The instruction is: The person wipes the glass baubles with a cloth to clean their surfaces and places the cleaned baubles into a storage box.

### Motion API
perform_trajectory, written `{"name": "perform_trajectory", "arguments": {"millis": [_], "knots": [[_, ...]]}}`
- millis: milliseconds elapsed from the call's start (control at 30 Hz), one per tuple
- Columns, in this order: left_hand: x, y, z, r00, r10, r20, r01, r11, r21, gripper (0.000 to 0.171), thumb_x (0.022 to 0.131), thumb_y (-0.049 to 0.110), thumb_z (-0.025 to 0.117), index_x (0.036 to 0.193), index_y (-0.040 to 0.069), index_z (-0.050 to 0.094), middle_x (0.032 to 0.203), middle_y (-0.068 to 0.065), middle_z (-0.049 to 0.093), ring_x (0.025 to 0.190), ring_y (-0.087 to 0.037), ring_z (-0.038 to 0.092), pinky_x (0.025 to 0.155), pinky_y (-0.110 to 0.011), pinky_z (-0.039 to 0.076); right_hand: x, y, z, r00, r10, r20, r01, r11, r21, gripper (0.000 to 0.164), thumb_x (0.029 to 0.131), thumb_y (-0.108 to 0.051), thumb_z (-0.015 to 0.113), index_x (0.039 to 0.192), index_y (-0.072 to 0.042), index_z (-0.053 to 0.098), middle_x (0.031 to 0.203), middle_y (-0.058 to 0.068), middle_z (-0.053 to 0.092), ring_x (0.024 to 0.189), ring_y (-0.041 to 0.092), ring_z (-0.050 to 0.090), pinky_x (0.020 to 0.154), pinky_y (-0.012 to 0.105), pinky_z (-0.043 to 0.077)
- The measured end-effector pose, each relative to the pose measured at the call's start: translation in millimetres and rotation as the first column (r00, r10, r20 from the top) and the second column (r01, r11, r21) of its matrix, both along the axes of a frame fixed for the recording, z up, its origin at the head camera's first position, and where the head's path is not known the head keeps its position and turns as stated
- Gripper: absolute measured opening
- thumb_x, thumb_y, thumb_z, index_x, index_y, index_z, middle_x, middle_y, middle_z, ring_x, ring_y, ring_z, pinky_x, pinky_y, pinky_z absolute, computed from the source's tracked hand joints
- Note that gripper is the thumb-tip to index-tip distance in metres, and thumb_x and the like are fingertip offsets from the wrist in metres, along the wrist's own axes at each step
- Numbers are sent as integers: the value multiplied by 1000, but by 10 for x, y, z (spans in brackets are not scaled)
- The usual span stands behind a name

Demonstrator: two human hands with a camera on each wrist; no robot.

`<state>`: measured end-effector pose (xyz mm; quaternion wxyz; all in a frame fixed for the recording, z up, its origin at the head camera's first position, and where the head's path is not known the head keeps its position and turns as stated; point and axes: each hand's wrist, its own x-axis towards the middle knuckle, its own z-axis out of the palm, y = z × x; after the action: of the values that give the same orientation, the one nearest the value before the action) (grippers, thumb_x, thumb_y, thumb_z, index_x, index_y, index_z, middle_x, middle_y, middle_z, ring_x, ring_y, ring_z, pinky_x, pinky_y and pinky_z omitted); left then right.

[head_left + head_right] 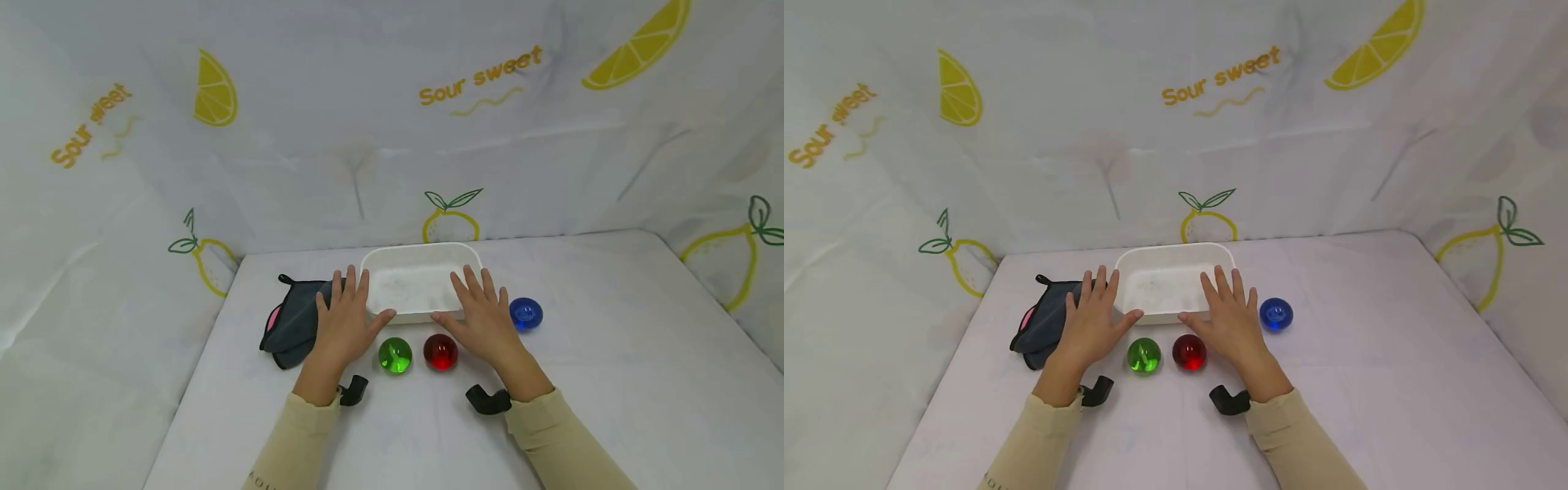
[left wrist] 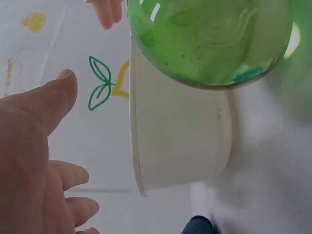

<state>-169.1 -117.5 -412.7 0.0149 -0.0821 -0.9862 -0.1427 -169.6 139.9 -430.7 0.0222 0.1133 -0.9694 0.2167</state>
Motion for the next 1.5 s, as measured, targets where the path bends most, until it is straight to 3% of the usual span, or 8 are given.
{"name": "perform_trajectory", "arguments": {"millis": [267,500,633,767,867,1000,1233,1500], "knots": [[7,-189,1,999,37,-18,-36,998,49,89,93,65,50,159,17,14,166,-13,6,152,-34,-4,113,-72,9,22,22,-25,1000,16,7,-16,999,-32,88,91,-65,53,156,-12,26,165,14,10,151,41,-3,114,70,2],[-59,-485,94,995,69,73,-76,992,102,87,93,52,62,158,13,19,164,-17,10,151,-40,3,112,-73,7,25,87,3,996,31,-85,-42,990,-133,72,91,-47,65,147,-8,44,162,17,21,150,42,8,115,68,12],[-80,-676,102,986,83,146,-96,992,87,89,91,49,66,157,9,21,163,-20,15,150,-42,9,113,-71,11,68,90,23,977,25,-211,-64,982,-178,53,90,-37,71,131,-6,60,150,17,44,143,39,30,110,63,31],[-86,-815,104,974,75,214,-98,990,97,89,90,43,70,156,5,23,158,-22,28,146,-43,26,114,-65,23,130,85,56,952,36,-304,-93,980,-177,35,88,-32,75,112,-8,70,111,9,68,106,27,59,86,44,55],[-90,-874,88,964,78,252,-108,989,105,88,89,38,72,155,4,25,155,-21,36,142,-41,34,112,-60,30,168,91,94,969,88,-230,-123,982,-145,31,87,-36,74,106,-12,72,89,0,67,83,18,59,69,32,52],[-96,-924,47,957,99,273,-127,988,87,80,89,32,74,152,4,34,151,-21,42,139,-42,39,110,-59,35,188,106,116,987,160,-10,-160,980,-117,43,85,-48,73,113,-15,71,91,-3,66,83,16,58,67,28,48],[-126,-992,-5,946,170,276,-198,977,76,61,89,28,72,141,2,51,143,-21,51,131,-44,48,101,-61,42,173,93,44,939,224,259,-201,973,-111,66,75,-53,81,125,-13,66,105,-2,67,91,15,59,76,34,52],[-143,-1100,-2,956,200,213,-234,961,147,50,95,31,65,137,5,56,139,-22,55,125,-42,52,94,-61,46,173,67,-36,922,281,267,-252,958,-137,55,74,-38,84,118,-9,68,105,-3,68,92,13,60,81,35,54]]}}
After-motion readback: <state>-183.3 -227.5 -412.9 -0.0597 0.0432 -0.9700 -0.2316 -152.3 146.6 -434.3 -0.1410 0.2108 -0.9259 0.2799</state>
